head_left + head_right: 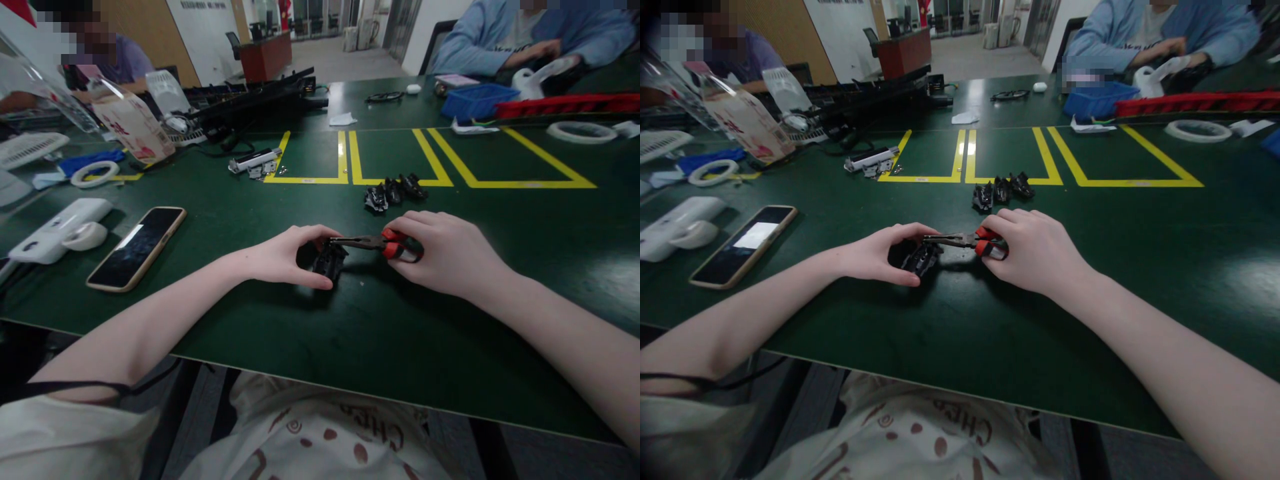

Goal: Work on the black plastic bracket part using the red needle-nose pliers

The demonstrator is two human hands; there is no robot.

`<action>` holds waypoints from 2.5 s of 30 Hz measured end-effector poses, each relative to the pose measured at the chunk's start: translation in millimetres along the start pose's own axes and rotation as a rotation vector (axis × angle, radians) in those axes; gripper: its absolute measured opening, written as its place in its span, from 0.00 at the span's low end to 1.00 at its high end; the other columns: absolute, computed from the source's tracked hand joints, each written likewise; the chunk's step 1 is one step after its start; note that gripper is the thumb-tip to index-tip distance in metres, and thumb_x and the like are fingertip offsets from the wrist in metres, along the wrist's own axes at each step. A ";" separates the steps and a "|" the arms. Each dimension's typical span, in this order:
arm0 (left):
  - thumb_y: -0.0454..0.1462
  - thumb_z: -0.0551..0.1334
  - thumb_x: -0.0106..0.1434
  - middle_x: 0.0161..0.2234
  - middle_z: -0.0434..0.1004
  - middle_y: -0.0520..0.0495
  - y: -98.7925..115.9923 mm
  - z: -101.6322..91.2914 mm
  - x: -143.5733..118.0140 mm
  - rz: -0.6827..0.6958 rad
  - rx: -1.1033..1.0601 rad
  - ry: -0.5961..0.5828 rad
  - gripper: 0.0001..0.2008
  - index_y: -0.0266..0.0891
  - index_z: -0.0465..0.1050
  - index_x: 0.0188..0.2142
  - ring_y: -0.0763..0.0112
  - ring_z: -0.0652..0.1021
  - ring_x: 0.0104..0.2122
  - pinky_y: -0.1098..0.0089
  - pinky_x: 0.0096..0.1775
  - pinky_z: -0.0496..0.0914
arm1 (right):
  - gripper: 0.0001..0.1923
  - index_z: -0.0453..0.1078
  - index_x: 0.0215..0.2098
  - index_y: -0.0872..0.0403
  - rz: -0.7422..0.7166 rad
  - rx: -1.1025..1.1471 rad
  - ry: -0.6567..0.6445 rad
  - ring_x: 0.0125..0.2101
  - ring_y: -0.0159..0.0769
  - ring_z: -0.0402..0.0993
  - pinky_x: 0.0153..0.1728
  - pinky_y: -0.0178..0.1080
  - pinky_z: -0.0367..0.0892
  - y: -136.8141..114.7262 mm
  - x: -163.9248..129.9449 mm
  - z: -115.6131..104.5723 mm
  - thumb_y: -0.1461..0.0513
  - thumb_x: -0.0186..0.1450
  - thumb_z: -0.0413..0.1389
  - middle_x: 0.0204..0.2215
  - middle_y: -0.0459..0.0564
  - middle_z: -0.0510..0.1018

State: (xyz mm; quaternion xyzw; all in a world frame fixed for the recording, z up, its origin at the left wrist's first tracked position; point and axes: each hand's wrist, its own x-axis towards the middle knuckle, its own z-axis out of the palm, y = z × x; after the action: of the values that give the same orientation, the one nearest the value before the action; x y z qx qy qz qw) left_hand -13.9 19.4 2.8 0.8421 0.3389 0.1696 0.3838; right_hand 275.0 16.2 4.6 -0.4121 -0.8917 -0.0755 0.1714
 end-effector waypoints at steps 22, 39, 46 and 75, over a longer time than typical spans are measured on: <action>0.52 0.74 0.53 0.51 0.72 0.41 10.2 8.5 2.5 -0.042 -0.074 -0.006 0.35 0.41 0.62 0.52 0.52 0.74 0.52 0.53 0.52 0.70 | 0.10 0.69 0.39 0.55 -0.022 -0.009 0.018 0.33 0.43 0.71 0.31 0.42 0.65 -10.9 -1.1 -1.2 0.60 0.61 0.52 0.34 0.55 0.76; 0.52 0.73 0.52 0.51 0.73 0.42 11.9 8.1 -0.5 -0.051 -0.123 -0.012 0.33 0.42 0.65 0.52 0.51 0.74 0.51 0.54 0.51 0.69 | 0.09 0.68 0.38 0.53 0.013 0.085 -0.020 0.33 0.42 0.71 0.31 0.42 0.64 -10.8 1.7 1.1 0.58 0.60 0.53 0.34 0.53 0.76; 0.44 0.70 0.55 0.48 0.73 0.45 14.4 7.4 -2.9 -0.032 -0.142 -0.028 0.28 0.41 0.64 0.52 0.56 0.75 0.48 0.58 0.50 0.70 | 0.08 0.66 0.35 0.52 0.033 0.144 -0.066 0.31 0.39 0.71 0.29 0.40 0.64 -7.3 3.7 -1.6 0.57 0.60 0.53 0.33 0.50 0.76; 0.44 0.70 0.56 0.47 0.73 0.46 15.2 7.4 -1.5 -0.029 -0.170 -0.032 0.27 0.41 0.65 0.52 0.58 0.75 0.46 0.60 0.49 0.69 | 0.08 0.66 0.35 0.51 0.097 0.202 -0.126 0.32 0.40 0.70 0.30 0.41 0.64 -12.9 4.8 -2.0 0.57 0.59 0.52 0.34 0.51 0.75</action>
State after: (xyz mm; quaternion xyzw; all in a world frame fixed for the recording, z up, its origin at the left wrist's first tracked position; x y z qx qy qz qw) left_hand -4.1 7.2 9.6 0.8040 0.3291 0.1786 0.4619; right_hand 262.8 10.7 8.3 -0.4391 -0.8829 0.0492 0.1589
